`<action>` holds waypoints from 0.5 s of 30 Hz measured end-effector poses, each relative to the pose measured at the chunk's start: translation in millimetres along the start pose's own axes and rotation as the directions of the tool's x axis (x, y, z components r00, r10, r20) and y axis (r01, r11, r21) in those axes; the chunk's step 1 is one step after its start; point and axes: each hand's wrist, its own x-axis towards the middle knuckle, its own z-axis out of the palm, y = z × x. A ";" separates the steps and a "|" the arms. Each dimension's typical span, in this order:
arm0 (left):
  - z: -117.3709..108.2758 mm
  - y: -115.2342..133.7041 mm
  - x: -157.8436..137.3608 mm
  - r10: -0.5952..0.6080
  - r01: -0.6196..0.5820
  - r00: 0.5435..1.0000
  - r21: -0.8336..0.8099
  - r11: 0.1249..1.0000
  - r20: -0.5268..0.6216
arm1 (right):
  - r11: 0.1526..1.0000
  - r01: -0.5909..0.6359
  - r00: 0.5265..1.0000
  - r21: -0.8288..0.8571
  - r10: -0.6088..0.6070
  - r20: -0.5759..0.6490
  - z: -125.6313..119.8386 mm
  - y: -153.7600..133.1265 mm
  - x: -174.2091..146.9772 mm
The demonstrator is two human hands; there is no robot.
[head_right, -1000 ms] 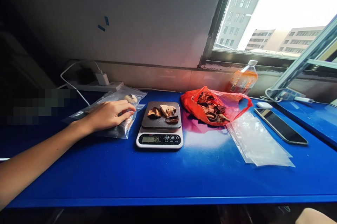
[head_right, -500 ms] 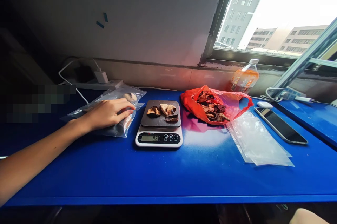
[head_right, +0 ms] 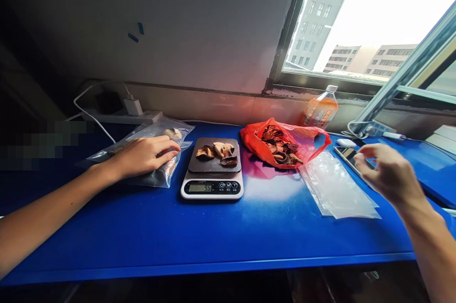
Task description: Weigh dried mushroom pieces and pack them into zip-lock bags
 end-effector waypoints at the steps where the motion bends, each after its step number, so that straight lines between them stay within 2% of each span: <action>1: 1.0 -1.0 0.2 0.006 -0.006 1.000 -0.013 1.000 -0.006 | 0.997 0.072 0.989 -0.001 -0.071 0.127 8.8 11.9 2.3; 2: 1.9 -2.0 0.4 0.010 -0.010 1.000 -0.025 1.000 -0.011 | 0.991 0.136 0.962 0.009 -0.134 0.236 18.5 22.4 4.9; 3: 2.6 -2.7 0.6 0.011 -0.012 1.000 -0.031 0.999 -0.011 | 0.987 0.159 0.947 0.010 -0.155 0.282 28.0 31.3 7.6; 6: 3.1 -3.1 1.2 0.004 -0.004 1.000 -0.025 1.000 -0.003 | 0.986 0.166 0.930 0.002 -0.157 0.333 49.4 46.4 13.3; 9: 1.5 -1.7 1.4 -0.014 0.014 1.000 -0.017 1.000 0.006 | 0.987 0.153 0.935 -0.039 -0.132 0.329 51.9 43.3 15.6; 10: 0.9 -1.1 1.4 -0.020 0.020 1.000 -0.014 1.000 0.008 | 0.988 0.135 0.955 -0.074 -0.109 0.276 49.0 37.3 16.4; 12: -0.3 -0.1 1.5 -0.023 0.023 1.000 -0.009 1.000 0.015 | 0.984 0.081 0.996 -0.159 -0.074 0.049 41.4 16.5 19.6; 14: -1.1 0.6 1.7 -0.018 0.019 1.000 -0.008 1.000 0.023 | 0.979 0.078 0.973 -0.191 -0.116 -0.197 38.0 -15.4 24.7; 15: -1.3 0.8 1.9 -0.017 0.018 1.000 -0.010 1.000 0.025 | 0.974 0.162 0.964 -0.158 -0.191 -0.186 40.0 -33.9 27.7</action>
